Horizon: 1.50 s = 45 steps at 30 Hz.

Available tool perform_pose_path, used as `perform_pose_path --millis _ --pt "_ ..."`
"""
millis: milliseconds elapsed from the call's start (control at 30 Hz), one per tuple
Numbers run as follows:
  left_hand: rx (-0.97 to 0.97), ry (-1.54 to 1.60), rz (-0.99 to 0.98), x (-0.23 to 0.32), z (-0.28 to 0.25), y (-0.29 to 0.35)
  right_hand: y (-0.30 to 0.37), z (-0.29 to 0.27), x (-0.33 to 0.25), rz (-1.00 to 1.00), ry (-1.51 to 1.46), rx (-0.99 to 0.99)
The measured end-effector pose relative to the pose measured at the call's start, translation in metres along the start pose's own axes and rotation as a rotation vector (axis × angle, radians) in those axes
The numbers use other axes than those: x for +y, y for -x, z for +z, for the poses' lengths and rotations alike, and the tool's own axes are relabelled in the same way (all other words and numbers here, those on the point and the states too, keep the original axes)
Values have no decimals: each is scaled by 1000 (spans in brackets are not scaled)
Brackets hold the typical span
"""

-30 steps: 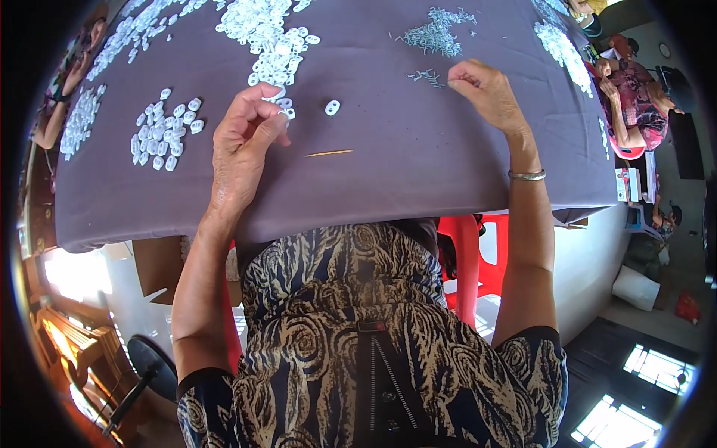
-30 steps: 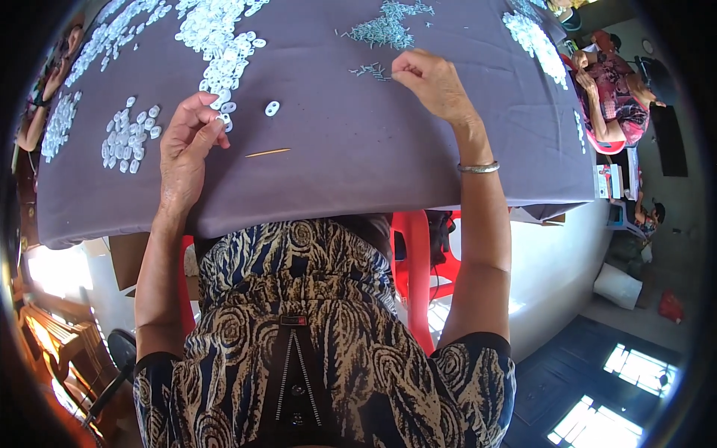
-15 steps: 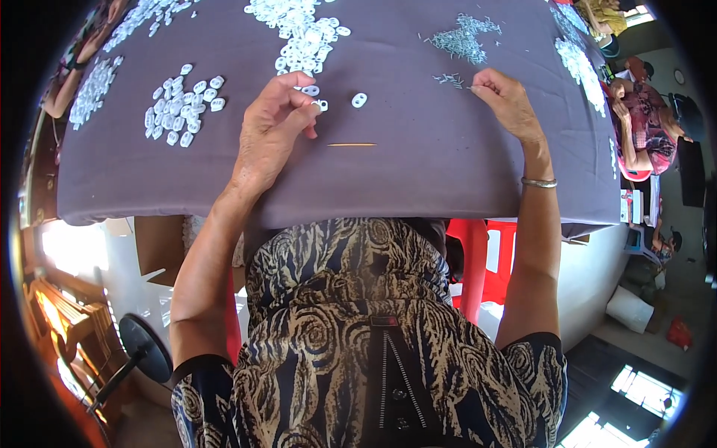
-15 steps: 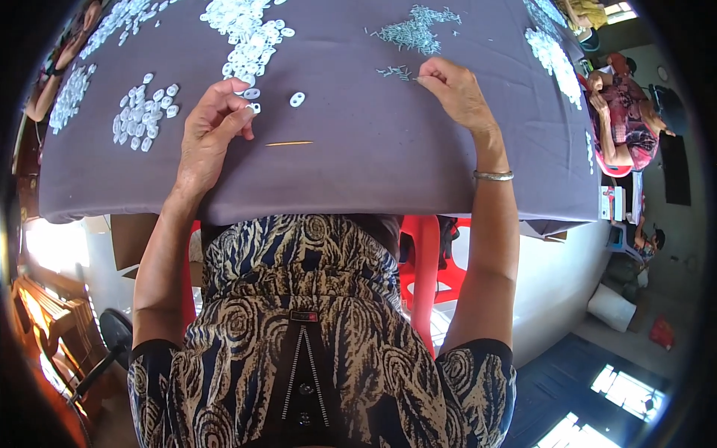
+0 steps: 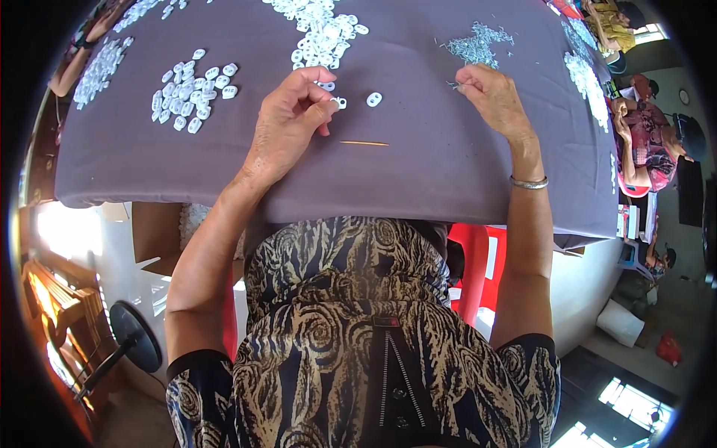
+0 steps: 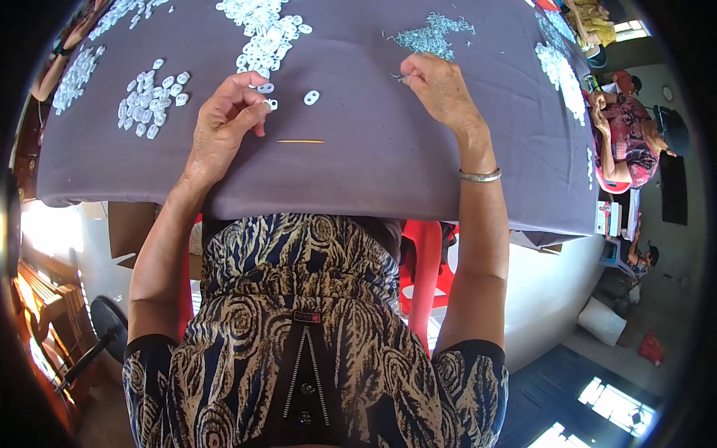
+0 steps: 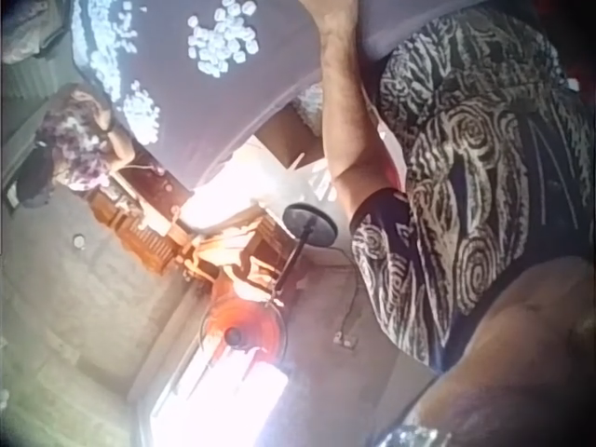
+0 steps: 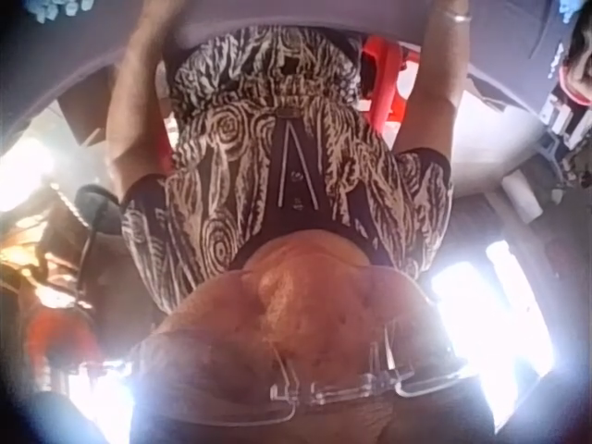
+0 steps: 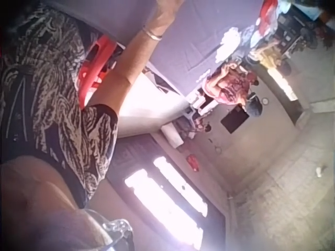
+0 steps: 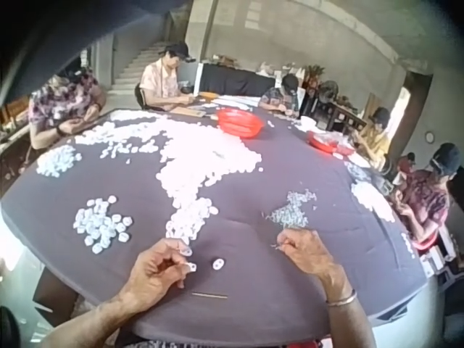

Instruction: The person assembles plastic components by picking up plastic parts and metal pins from the table and inserting the pins into the plastic pieces by hand.

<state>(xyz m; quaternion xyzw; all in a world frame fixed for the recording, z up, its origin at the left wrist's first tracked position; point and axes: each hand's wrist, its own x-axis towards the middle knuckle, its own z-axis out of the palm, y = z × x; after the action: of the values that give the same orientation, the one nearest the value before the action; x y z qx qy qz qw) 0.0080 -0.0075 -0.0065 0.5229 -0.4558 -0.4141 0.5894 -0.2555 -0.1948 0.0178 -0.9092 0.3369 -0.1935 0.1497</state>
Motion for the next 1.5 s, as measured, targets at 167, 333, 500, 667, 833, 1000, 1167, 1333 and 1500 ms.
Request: perform_pose_path --millis 167,333,500,667,833,1000,1167,1333,1500 --pt "-29 -43 0 1 0 2 -2 -8 -10 68 26 -24" --pt "-24 -52 -12 1 0 2 -7 -6 -14 46 30 25" --pt "-37 -57 -6 2 -1 2 -11 2 -17 127 -127 -16" --pt "-47 -53 -7 -1 -2 2 -19 9 -18 54 -74 -4" --pt "-42 -42 22 -2 0 1 -26 10 -15 33 27 -43" --pt "-37 -51 18 -1 1 1 -23 20 -16 42 -101 63" --pt "-42 -72 19 -2 1 1 -20 27 -17 39 -109 173" --pt "-35 -77 26 -3 1 1 -20 29 -11 -95 52 243" --pt "-39 -85 26 -4 0 1 -18 28 -15 -149 171 234"
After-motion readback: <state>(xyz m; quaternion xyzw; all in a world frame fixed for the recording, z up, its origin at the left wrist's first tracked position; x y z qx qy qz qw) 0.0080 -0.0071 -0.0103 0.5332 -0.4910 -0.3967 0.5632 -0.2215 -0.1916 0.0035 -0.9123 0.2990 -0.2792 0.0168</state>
